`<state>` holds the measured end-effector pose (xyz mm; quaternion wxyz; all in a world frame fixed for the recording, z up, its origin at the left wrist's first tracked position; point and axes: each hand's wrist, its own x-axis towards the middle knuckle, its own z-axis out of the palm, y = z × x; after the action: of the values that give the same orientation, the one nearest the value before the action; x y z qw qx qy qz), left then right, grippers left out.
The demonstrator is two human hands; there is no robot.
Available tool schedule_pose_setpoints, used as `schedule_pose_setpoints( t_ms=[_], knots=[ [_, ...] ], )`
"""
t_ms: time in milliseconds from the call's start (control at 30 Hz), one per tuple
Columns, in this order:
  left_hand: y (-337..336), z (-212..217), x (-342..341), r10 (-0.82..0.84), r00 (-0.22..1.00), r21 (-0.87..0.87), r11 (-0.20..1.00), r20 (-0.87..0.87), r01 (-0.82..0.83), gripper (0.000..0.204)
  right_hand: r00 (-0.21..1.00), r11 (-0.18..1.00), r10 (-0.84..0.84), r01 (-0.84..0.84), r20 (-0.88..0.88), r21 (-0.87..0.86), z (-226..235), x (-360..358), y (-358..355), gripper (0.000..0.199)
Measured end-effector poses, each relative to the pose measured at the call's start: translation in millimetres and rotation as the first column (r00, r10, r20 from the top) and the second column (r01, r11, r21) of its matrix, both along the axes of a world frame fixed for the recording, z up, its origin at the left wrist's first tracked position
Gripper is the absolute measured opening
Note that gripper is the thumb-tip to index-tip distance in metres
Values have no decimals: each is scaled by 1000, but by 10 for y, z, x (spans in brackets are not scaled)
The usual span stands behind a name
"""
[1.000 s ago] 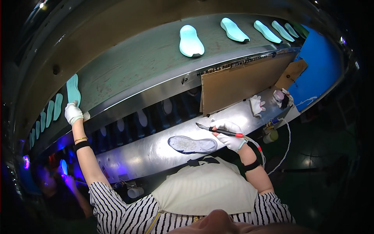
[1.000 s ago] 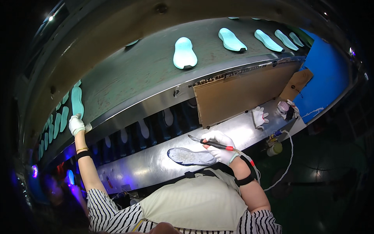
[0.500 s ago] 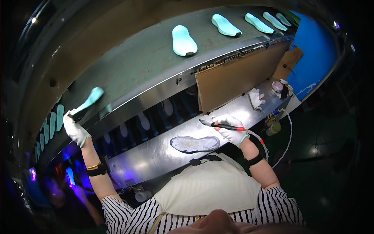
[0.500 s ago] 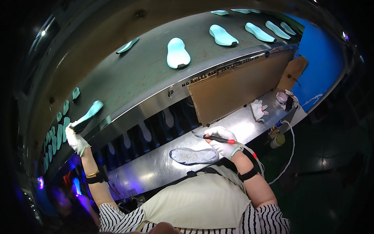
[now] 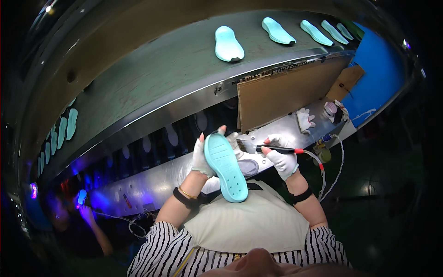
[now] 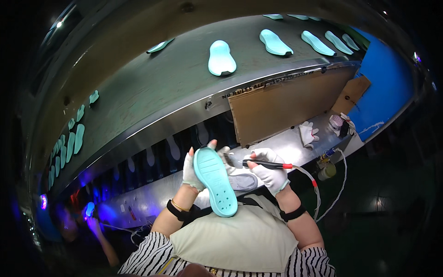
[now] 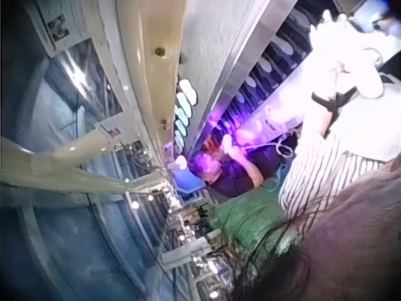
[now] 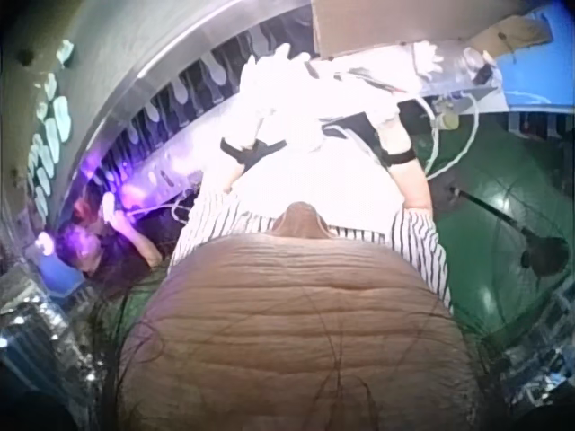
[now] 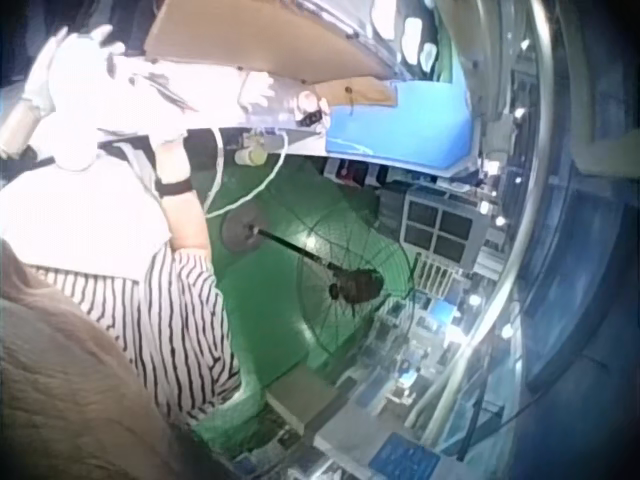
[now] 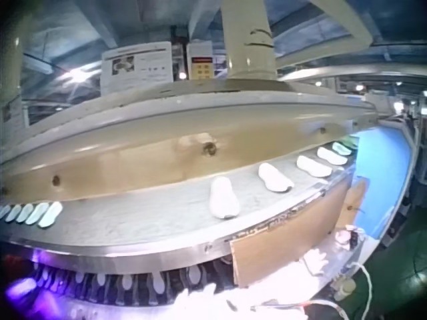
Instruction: Apply adhesive to the bottom of shoe soles using a brush tool.
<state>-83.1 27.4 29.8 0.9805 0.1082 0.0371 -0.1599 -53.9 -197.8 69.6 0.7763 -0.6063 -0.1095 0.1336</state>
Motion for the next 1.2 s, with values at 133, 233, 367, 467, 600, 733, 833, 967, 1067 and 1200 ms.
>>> schedule_pose_setpoints(
  t_ms=[133, 233, 367, 467, 600, 733, 833, 967, 1067, 1200],
  knots=[
    [-241, 1, -60, -92, 994, 19, 995, -51, 93, 72, 999, 998, 48, -48, -4, -34, -24, 30, 59, 20],
    [-456, 5, -33, -33, 995, 26, 999, -92, 35, 70, 996, 998, 31, -35, 78, 57, -111, 109, 113, 20],
    [-678, -10, -18, 205, 979, 219, 955, -10, -198, 66, 993, 992, -45, 31, 106, 124, -67, 111, 267, 24],
    [-736, -115, 77, 325, 945, 283, 909, -18, -307, 60, 941, 1000, -12, 3, 337, 28, 9, 45, 424, 23],
    [-612, -229, 87, 274, 962, 174, 946, 10, -272, 65, 986, 995, 62, -72, 153, 63, 24, -11, 384, 17],
    [-516, -201, 90, 205, 978, 181, 964, -31, -196, 68, 901, 990, 120, -76, 417, -121, -28, -17, 346, 22],
    [-441, -239, 107, 112, 991, 122, 987, -75, -102, 74, 868, 973, 156, -53, 472, -224, 77, -122, 340, 18],
    [-358, -44, 81, 14, 1000, 133, 991, -28, -10, 71, 971, 963, 193, -160, 139, -217, -111, -150, 164, 18],
    [-344, -97, 90, -48, 996, 138, 989, -72, 57, 77, 911, 948, 195, -79, 364, -309, -239, -228, 149, 16],
    [-344, -205, 16, -126, 991, 82, 988, -51, 130, 86, 930, 932, 285, -211, 233, -295, -341, -287, 30, 13]
  ],
)
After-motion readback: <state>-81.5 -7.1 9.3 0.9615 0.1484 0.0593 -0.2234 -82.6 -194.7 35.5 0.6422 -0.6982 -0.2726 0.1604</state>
